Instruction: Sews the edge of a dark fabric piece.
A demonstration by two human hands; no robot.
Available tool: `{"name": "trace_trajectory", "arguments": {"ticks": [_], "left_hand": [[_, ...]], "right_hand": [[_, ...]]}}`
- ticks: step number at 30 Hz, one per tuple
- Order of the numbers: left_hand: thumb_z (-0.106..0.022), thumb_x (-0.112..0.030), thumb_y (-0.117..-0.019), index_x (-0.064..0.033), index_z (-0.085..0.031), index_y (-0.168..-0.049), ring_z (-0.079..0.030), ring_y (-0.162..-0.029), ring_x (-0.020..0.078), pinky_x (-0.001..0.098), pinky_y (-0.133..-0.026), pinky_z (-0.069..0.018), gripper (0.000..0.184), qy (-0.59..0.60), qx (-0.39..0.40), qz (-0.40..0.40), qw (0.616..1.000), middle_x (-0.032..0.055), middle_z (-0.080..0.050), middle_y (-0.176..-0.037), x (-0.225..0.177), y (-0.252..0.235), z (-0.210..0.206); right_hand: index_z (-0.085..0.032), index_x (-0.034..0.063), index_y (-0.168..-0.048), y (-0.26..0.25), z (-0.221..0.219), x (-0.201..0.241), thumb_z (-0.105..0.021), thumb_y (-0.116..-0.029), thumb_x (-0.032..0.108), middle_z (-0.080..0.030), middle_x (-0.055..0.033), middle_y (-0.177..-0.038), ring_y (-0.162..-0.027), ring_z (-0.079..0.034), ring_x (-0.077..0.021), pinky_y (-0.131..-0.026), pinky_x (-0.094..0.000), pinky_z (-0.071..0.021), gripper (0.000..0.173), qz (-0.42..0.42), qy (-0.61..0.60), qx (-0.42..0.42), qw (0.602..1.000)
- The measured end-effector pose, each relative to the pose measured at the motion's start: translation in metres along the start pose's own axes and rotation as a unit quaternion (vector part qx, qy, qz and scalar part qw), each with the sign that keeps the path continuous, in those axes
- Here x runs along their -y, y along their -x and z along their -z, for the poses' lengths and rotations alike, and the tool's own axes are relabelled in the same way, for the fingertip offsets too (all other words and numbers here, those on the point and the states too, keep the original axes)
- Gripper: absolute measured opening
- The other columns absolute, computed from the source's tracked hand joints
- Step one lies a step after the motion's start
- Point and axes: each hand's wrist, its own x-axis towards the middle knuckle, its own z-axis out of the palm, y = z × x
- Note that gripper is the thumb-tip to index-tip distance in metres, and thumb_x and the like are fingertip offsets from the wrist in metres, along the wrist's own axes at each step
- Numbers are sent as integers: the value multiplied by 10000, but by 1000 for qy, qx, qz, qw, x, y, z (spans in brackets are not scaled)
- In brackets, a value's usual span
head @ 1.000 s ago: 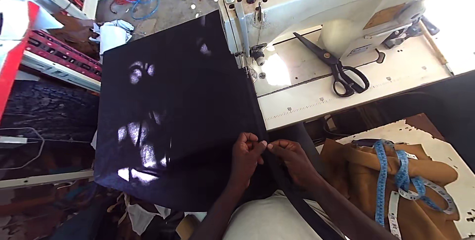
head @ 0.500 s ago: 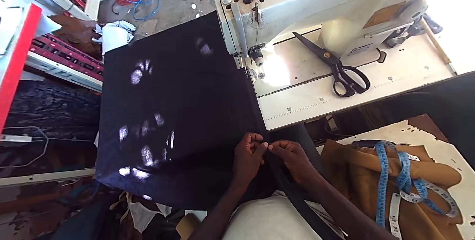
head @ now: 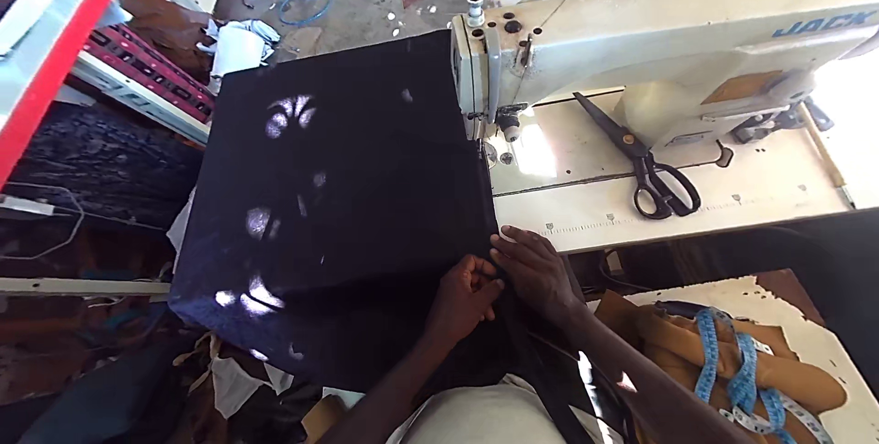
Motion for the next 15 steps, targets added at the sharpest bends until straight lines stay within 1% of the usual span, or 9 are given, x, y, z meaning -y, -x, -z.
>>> {"name": "trace_trajectory", "arguments": {"ticks": [2,4,5,6,7,8,9,12,15], "left_hand": [[-627,-202,-1029,-53,-631,-1168,-678,-646,170,321,-583,-589,203,-95,5,-64,993,84,-709,-870,-19,-12,23],[-631,-246,-1021,-63,-679,-1203,-704,-850,170,386,-771,-603,262,-206,-56,-158,964,75,-727,-1012,-34,-46,48],[-636,-288,-1016,-63,-676,-1272,-688,-1050,187,423,-928,-572,343,-260,-76,-202,941,81,-714,-1168,-40,-67,61],[-643,-345,-1008,-63,-657,-1340,-600,-1273,227,459,-1083,-487,436,-301,-80,-244,918,87,-658,-1345,-43,-90,71],[-655,-399,-992,-53,-643,-1375,-472,-1425,281,501,-1178,-383,516,-323,-72,-283,900,98,-576,-1479,-44,-112,79],[-663,-452,-974,-55,-640,-1386,-384,-1489,316,537,-1209,-321,572,-339,-59,-308,887,91,-521,-1541,-43,-131,82],[-662,-510,-958,-72,-645,-1388,-348,-1511,316,556,-1217,-292,614,-354,-52,-319,878,64,-500,-1564,-40,-144,83],[-594,-626,-950,-146,-603,-1450,-276,-1549,239,569,-1235,-196,693,-397,-38,-297,868,-42,-436,-1613,-35,-151,82],[-517,-668,-968,-190,-564,-1489,-234,-1564,221,556,-1248,-151,709,-416,-36,-294,860,-79,-387,-1640,-31,-149,83]], "right_hand": [[-782,109,-1105,-3,1,2,-587,-971,39,-701,-45,-1307,-1335,-572,-243,-1138,-441,-444,247,-9,2,-4,1000],[-784,104,-1096,-7,6,3,-574,-970,25,-708,-45,-1295,-1332,-577,-236,-1135,-431,-452,258,-15,1,14,1000],[-782,101,-1093,-9,9,5,-562,-971,19,-711,-48,-1287,-1335,-577,-237,-1137,-434,-450,265,-16,1,24,1000],[-783,96,-1092,-11,11,7,-553,-971,15,-716,-51,-1278,-1333,-579,-240,-1136,-437,-451,271,-19,0,32,999],[-783,93,-1091,-13,13,8,-550,-970,16,-716,-53,-1275,-1330,-580,-242,-1132,-439,-453,274,-22,2,40,999],[-784,96,-1089,-15,15,10,-551,-969,24,-716,-46,-1275,-1327,-580,-239,-1127,-440,-454,272,-27,6,48,998],[-784,101,-1087,-16,16,11,-553,-972,33,-715,-41,-1275,-1322,-581,-235,-1120,-442,-454,267,-32,9,54,998],[-787,121,-1080,-19,19,15,-554,-969,41,-715,-27,-1269,-1279,-600,-226,-1076,-440,-463,270,-53,22,62,996],[-798,137,-1068,-21,19,20,-561,-964,42,-720,-19,-1260,-1232,-618,-232,-1044,-444,-473,275,-72,36,64,995]]}}
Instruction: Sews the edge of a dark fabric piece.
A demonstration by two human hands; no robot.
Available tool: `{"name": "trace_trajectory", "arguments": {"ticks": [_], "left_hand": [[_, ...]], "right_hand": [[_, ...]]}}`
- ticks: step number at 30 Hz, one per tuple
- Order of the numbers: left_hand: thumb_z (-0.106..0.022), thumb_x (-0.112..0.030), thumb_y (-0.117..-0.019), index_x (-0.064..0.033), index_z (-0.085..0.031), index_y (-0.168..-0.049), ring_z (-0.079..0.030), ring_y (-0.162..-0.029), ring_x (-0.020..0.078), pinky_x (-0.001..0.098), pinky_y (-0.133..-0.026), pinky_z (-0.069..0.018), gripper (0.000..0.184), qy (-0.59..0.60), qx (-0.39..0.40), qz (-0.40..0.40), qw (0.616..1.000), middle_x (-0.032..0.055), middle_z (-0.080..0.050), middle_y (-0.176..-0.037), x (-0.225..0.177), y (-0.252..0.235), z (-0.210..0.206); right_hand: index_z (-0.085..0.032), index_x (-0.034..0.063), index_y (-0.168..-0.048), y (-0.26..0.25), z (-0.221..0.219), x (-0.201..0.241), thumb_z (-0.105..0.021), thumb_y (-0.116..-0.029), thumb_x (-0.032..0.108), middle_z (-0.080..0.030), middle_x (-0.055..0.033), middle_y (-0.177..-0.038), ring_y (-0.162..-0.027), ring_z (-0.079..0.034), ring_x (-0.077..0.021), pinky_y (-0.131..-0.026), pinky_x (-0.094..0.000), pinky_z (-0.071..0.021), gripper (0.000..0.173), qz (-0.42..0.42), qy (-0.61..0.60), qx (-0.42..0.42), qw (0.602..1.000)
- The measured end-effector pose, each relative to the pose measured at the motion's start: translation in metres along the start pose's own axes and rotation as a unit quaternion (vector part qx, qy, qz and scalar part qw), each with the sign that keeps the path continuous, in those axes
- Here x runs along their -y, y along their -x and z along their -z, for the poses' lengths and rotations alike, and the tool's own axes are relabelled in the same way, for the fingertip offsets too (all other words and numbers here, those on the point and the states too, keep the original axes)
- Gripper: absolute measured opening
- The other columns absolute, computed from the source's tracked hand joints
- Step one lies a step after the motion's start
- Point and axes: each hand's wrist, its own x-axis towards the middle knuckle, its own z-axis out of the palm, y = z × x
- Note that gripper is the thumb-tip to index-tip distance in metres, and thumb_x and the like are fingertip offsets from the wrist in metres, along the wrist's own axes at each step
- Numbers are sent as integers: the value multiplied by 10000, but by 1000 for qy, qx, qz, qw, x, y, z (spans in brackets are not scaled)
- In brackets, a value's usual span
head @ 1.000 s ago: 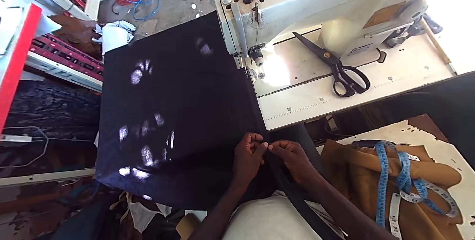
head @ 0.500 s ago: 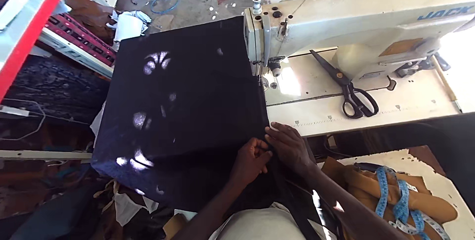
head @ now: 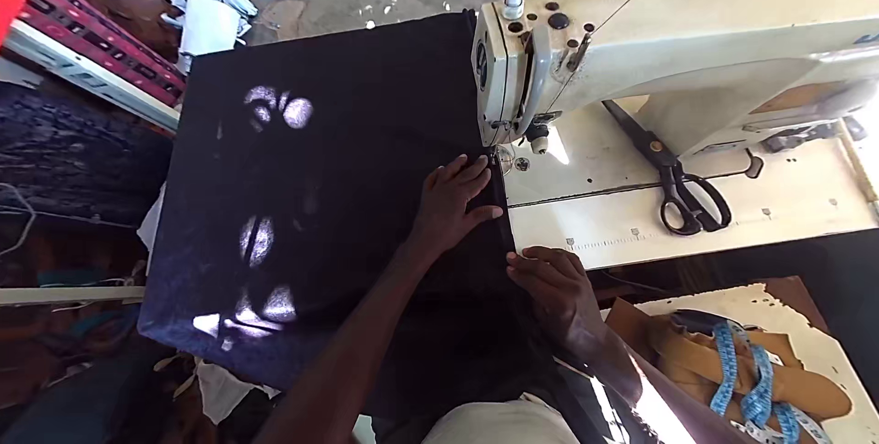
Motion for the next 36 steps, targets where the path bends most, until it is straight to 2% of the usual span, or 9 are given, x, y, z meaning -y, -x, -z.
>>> {"name": "trace_trajectory", "arguments": {"ticks": [10,19,28,32,34,36], "left_hand": [[-427,-707,-982,-212,-540,-1508,-249,-1559,212,550,-1243,-168,730,-44,-16,-6,999,-77,-387,-1640,8,-12,0],[-458,-693,-979,-213,-584,-1471,-279,-1547,238,573,-1228,-184,698,-47,-20,-13,999,-48,-438,-1611,17,-27,5],[-448,-706,-975,-208,-624,-1422,-272,-1548,235,577,-1224,-172,692,-58,-18,-7,998,-48,-421,-1620,26,-47,8],[-486,-670,-981,-165,-663,-1367,-315,-1528,262,580,-1217,-196,660,-47,-45,-32,997,1,-483,-1577,25,-43,8],[-506,-666,-976,-162,-634,-1412,-307,-1533,265,589,-1231,-181,679,-36,-41,-35,998,11,-484,-1577,18,-32,8],[-457,-678,-990,-176,-576,-1474,-272,-1551,251,583,-1239,-171,707,-40,-17,-22,999,-7,-423,-1622,14,-24,4]], "right_hand": [[-803,167,-1049,-25,9,2,-553,-962,60,-730,19,-1209,-1182,-618,-229,-1014,-456,-458,285,-44,36,41,997],[-807,172,-1035,-41,8,0,-560,-946,48,-742,26,-1173,-1158,-632,-229,-1007,-467,-462,291,-66,57,49,995],[-801,178,-1031,-59,5,-11,-551,-932,20,-739,28,-1180,-1134,-633,-239,-983,-474,-457,311,-66,75,58,993],[-796,177,-1035,-64,3,-15,-540,-957,30,-741,38,-1184,-1145,-632,-223,-995,-458,-449,306,-69,73,52,994],[-798,175,-1030,-67,0,-20,-532,-946,13,-743,34,-1179,-1147,-634,-220,-998,-457,-453,322,-70,64,38,995],[-798,174,-1033,-68,-2,-23,-529,-940,1,-742,27,-1176,-1153,-634,-223,-1002,-455,-456,333,-74,56,33,995]]}}
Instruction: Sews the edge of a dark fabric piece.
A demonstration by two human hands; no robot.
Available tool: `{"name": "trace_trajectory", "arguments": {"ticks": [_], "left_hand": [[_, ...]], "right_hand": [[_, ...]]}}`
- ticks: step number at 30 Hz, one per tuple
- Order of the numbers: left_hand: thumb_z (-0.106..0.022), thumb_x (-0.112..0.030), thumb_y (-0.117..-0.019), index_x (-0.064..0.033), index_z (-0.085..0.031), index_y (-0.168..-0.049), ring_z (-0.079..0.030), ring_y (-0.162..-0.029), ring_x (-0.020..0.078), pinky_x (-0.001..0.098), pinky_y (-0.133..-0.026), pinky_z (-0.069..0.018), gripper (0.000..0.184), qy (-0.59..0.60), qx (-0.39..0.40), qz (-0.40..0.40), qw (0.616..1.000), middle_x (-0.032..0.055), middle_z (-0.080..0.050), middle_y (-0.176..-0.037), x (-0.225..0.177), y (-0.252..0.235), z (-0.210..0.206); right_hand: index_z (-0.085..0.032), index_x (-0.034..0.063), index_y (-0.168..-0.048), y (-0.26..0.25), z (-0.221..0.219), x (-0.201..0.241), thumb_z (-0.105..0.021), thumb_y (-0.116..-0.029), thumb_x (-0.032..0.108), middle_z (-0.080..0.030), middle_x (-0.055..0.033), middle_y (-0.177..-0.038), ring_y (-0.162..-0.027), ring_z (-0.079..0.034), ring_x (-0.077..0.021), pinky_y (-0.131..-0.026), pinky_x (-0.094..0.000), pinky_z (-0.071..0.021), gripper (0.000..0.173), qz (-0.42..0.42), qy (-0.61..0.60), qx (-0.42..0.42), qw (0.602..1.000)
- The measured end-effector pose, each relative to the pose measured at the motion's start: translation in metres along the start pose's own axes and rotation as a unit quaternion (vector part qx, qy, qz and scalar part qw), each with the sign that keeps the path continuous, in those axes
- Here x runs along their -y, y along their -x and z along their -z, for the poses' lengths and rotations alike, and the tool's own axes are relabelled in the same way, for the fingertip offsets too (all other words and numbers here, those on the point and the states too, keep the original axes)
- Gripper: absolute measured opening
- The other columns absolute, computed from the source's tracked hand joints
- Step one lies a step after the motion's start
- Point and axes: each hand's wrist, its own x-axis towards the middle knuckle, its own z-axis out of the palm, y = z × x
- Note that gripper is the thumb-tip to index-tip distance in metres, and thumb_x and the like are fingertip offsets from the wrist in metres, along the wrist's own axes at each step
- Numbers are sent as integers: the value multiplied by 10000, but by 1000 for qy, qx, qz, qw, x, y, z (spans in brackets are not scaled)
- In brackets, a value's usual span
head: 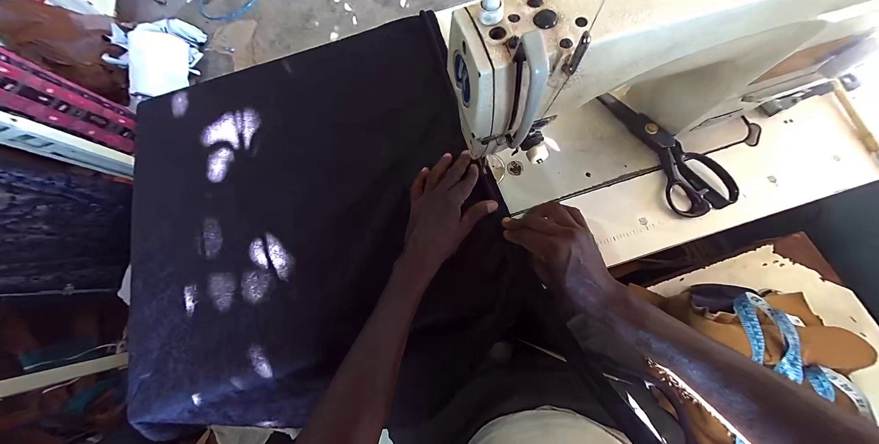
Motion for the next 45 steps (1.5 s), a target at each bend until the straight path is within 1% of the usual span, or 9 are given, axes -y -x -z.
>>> {"name": "trace_trajectory", "arguments": {"ticks": [9,14,19,29,33,37,39,42,45], "left_hand": [[-461,-701,-974,-182,-637,-1401,-263,-1550,271,589,-1234,-156,694,-6,15,8,1000,-21,-421,-1621,18,-25,5],[-491,-529,-1029,-153,-650,-1374,-259,-1548,289,612,-1228,-120,535,24,36,-28,999,11,-409,-1627,33,-38,11],[-563,-496,-1001,-143,-691,-1311,-293,-1535,269,595,-1223,-139,487,36,16,-14,999,9,-458,-1594,32,-46,14],[-600,-504,-974,-186,-649,-1395,-331,-1518,274,609,-1205,-168,529,43,-25,-17,999,1,-490,-1573,46,-62,14],[-593,-494,-980,-150,-650,-1389,-349,-1507,301,606,-1198,-197,537,34,-34,-14,999,23,-498,-1566,47,-70,17],[-582,-508,-982,-160,-631,-1411,-346,-1512,273,599,-1206,-202,555,26,-40,0,999,1,-485,-1577,52,-77,13],[-600,-488,-975,-134,-631,-1409,-366,-1502,282,599,-1206,-222,560,40,-59,-2,997,34,-504,-1561,54,-78,12],[-589,-389,-1012,-94,-697,-1305,-453,-1449,273,550,-1212,-300,429,85,-175,-38,980,82,-599,-1458,58,-65,15],[-564,-359,-1048,-106,-688,-1319,-446,-1459,243,491,-1221,-342,392,72,-224,-23,972,65,-587,-1475,55,-13,32]], "right_hand": [[-800,174,-1031,-23,-5,-11,-539,-954,8,-747,20,-1169,-1134,-641,-233,-988,-465,-460,318,-8,-6,-3,1000],[-798,165,-1022,-34,-10,-16,-541,-954,11,-750,10,-1167,-1123,-646,-252,-956,-472,-469,307,-1,-11,-14,1000],[-798,171,-1029,-42,-13,-19,-537,-960,21,-745,17,-1171,-1109,-644,-236,-952,-466,-462,308,-3,-10,-16,1000],[-790,164,-1035,-59,-22,-26,-516,-957,8,-731,14,-1224,-1114,-646,-241,-938,-471,-467,324,-6,7,-23,1000],[-781,161,-1058,-61,-25,-27,-528,-969,30,-712,-62,-1105,-1066,-635,-291,-874,-483,-481,298,-22,12,-36,999],[-778,178,-1086,-62,-26,-26,-538,-965,38,-700,-79,-1052,-1045,-626,-311,-833,-486,-483,304,-40,22,-41,998],[-776,186,-1091,-62,-27,-26,-534,-962,44,-696,-80,-1049,-1053,-621,-312,-837,-491,-483,308,-44,24,-38,998],[-780,196,-1117,-60,-27,-26,-528,-971,42,-679,-82,-1050,-1036,-614,-307,-841,-490,-493,329,-48,3,-40,998],[-723,159,-1234,-45,-21,-22,-522,-1022,131,-654,-87,-1253,-1180,-594,-304,-945,-503,-507,293,-72,-42,-28,996]]}}
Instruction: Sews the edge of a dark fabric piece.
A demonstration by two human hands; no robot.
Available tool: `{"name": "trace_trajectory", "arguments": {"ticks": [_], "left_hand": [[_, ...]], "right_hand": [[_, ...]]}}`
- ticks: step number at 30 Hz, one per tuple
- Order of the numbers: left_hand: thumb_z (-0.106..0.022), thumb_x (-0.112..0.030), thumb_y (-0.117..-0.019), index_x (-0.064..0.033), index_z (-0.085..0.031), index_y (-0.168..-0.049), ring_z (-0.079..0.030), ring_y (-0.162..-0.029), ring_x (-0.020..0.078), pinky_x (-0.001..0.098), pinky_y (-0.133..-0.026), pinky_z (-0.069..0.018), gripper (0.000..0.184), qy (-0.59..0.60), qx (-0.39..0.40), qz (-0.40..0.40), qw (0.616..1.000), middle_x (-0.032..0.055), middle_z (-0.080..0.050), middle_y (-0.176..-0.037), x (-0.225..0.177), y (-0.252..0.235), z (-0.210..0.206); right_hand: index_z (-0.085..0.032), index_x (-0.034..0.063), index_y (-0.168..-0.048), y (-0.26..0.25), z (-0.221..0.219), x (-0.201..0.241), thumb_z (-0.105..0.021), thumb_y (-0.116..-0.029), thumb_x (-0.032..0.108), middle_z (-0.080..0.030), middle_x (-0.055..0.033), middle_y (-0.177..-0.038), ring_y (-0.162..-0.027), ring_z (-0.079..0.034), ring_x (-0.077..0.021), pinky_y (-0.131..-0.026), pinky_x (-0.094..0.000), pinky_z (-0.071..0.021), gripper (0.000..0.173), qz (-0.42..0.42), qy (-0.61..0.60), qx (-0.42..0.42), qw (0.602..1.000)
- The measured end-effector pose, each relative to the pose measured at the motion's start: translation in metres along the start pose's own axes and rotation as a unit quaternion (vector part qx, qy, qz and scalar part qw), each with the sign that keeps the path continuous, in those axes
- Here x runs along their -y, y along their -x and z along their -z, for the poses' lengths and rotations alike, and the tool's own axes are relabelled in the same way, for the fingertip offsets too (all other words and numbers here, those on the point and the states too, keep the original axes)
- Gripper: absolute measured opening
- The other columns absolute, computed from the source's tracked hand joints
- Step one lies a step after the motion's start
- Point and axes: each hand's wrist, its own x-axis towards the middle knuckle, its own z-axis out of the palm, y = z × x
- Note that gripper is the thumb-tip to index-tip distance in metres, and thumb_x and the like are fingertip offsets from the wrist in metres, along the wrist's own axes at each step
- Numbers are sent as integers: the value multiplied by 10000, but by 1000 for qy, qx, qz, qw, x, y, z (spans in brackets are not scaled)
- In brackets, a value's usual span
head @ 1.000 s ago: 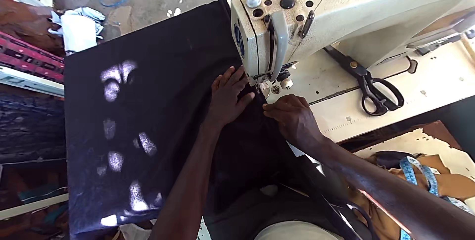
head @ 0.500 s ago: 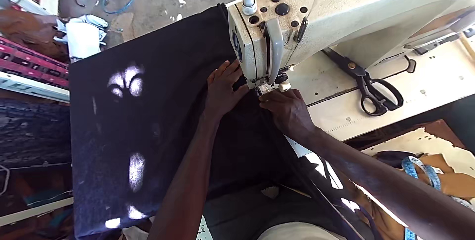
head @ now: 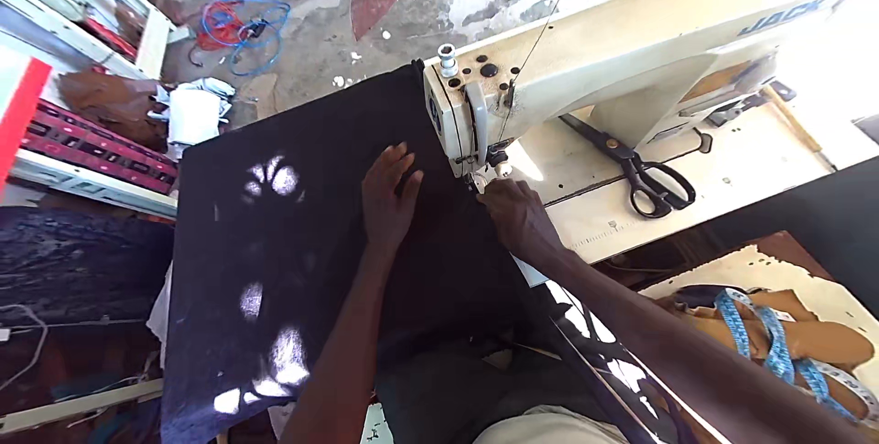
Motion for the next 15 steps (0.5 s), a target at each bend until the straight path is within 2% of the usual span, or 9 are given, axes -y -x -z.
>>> {"name": "trace_trajectory", "arguments": {"ticks": [1,3,6,8,9,10,12,13,15], "left_hand": [[-561,-364,-1049,-100,-669,-1348,-417,-1479,253,493,-1230,-331,413,-14,9,22,1000,71,-561,-1503,-3,22,19],[-549,-396,-1049,-109,-632,-1398,-365,-1507,279,517,-1242,-294,459,-65,25,75,995,67,-511,-1550,0,73,63],[-509,-476,-1040,-93,-588,-1443,-341,-1507,367,596,-1240,-231,561,-166,23,167,972,112,-474,-1574,23,148,128],[-452,-575,-1026,-56,-541,-1478,-315,-1502,442,660,-1221,-184,694,-229,30,234,944,179,-429,-1592,45,183,161],[-394,-648,-1010,-82,-490,-1523,-264,-1520,449,690,-1210,-150,771,-252,47,280,925,168,-373,-1629,55,193,174],[-348,-691,-999,-107,-438,-1562,-212,-1539,450,711,-1204,-116,817,-264,60,314,910,155,-317,-1661,64,197,182],[-305,-726,-987,-134,-400,-1587,-178,-1552,441,721,-1195,-98,848,-272,65,330,901,140,-273,-1682,85,198,187],[-302,-728,-985,-131,-391,-1591,-159,-1557,442,721,-1194,-84,855,-266,65,331,903,139,-256,-1689,90,194,187],[-309,-728,-987,-133,-398,-1590,-149,-1563,428,716,-1197,-65,852,-253,58,325,909,122,-257,-1692,100,190,185]], "right_hand": [[-692,120,-1283,12,6,3,-544,-1025,147,-639,-102,-1318,-1222,-590,-307,-994,-510,-506,299,-16,-37,0,999],[-673,63,-1297,46,23,16,-583,-1027,155,-661,-115,-1273,-1155,-638,-270,-985,-470,-541,299,-56,-115,-16,992],[-705,74,-1181,113,42,35,-604,-1027,243,-692,-28,-985,-793,-670,-114,-700,-322,-609,250,-119,-174,-33,977],[-677,99,-1202,150,45,40,-658,-989,353,-700,32,-873,-692,-662,-81,-614,-298,-600,332,-203,-234,11,951],[-638,110,-1254,162,49,43,-680,-977,377,-713,28,-864,-698,-679,-98,-632,-310,-607,388,-266,-297,69,914],[-609,92,-1295,167,55,45,-697,-973,350,-730,-17,-876,-710,-701,-137,-647,-330,-616,421,-328,-380,128,855],[-640,19,-1193,171,62,51,-692,-985,242,-722,-90,-848,-660,-686,-168,-593,-307,-591,310,-395,-524,187,731],[-669,4,-1106,173,62,53,-688,-985,229,-719,-89,-815,-627,-674,-151,-564,-282,-575,256,-405,-551,193,703],[-686,2,-1040,174,61,57,-685,-990,228,-730,-86,-800,-615,-678,-143,-556,-273,-570,232,-399,-545,195,711]]}}
